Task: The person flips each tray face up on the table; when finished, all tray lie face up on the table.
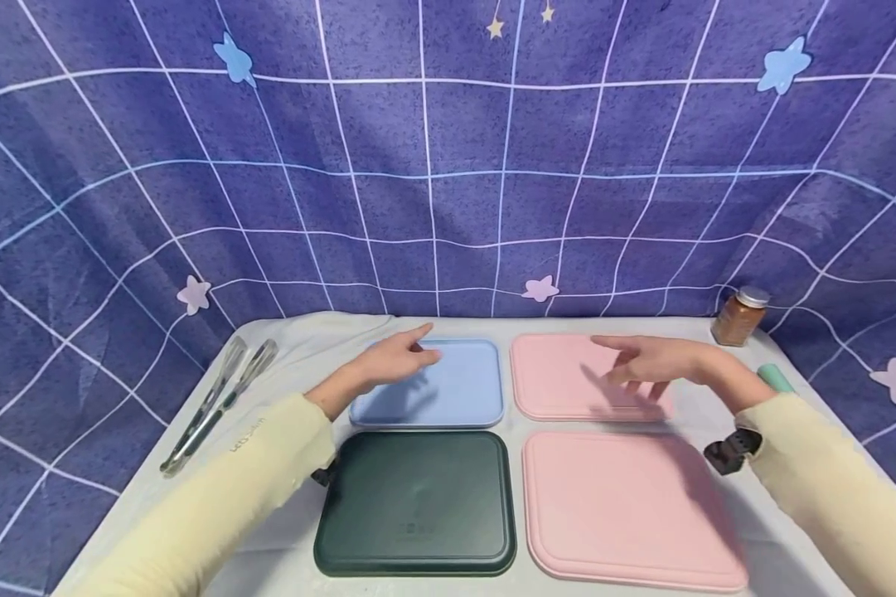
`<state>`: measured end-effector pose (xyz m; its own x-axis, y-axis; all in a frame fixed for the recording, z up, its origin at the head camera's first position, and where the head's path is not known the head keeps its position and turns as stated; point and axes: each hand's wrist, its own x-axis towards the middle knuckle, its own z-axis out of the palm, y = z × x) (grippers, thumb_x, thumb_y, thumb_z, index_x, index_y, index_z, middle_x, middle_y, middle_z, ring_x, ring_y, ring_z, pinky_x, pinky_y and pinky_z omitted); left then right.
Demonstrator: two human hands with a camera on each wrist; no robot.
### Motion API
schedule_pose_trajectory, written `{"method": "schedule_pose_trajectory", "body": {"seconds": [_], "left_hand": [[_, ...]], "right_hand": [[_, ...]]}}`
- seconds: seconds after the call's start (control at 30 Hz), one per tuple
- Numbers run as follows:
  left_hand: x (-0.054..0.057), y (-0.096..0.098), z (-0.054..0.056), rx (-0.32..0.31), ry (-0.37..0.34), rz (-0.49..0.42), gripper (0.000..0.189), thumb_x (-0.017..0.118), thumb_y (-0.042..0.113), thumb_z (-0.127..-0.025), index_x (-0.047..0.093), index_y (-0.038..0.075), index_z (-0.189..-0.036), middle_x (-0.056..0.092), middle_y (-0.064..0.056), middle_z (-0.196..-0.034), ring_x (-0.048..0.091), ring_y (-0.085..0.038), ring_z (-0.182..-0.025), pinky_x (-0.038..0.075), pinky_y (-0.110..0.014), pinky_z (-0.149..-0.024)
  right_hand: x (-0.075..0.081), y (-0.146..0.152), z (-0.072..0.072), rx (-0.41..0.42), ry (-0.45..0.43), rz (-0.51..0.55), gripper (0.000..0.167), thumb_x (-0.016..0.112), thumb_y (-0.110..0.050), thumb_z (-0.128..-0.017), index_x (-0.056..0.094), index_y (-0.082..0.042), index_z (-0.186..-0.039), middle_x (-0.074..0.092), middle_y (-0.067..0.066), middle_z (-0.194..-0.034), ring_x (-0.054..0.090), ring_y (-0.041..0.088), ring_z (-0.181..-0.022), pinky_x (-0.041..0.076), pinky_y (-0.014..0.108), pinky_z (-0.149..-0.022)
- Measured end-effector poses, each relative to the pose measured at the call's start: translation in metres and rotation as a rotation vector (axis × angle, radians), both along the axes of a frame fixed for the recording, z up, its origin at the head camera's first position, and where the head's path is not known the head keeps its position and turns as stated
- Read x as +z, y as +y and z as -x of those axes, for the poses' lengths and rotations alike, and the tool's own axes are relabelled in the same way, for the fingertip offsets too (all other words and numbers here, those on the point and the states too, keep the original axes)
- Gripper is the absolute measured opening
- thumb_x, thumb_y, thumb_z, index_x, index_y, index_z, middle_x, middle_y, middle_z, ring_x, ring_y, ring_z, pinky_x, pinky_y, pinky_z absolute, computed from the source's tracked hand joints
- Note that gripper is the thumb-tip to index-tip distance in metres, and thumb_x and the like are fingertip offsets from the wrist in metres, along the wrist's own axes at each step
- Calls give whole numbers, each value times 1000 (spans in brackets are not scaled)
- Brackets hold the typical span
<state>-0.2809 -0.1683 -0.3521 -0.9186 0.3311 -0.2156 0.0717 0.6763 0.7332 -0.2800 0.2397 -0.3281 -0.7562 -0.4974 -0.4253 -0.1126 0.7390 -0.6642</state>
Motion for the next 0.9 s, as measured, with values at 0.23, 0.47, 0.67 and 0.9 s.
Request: {"method": "schedule_pose_trajectory", "body": {"seconds": [0.23,0.47,0.67,0.9], "left_hand": [[-11,43,4,-72,-54,-48,73,57,33,-102,19,16,-162,64,-21,-123,66,-35,-106,52,-46,-96],[-24,84,12,-118,-87,-82,73,57,30,-101,22,7,-160,69,-20,-111,68,-30,-89,57,-39,-79],[-31,108,13,-129,-124,-14,78,58,31,-100,16,5,-161,73,-15,-92,62,-17,-64,45,-24,-55],[-36,117,16,-108,-213,52,87,63,34,-97,13,4,-161,63,-4,-66,48,-12,-50,33,-22,-47]], "right_hand": [[-9,51,4,-108,-70,-78,90,63,-26,-95,5,-4,-161,61,21,-119,66,28,-101,59,47,-68],[-30,82,13,-199,-167,-44,99,64,-33,-96,-5,-5,-160,54,25,-132,63,32,-108,58,51,-73],[-49,88,20,-238,-222,23,102,63,-33,-97,-14,-7,-159,68,13,-104,67,23,-93,59,47,-70],[-54,87,26,-274,-242,26,108,67,-34,-95,-16,-7,-159,60,11,-96,65,21,-81,60,41,-65]]}}
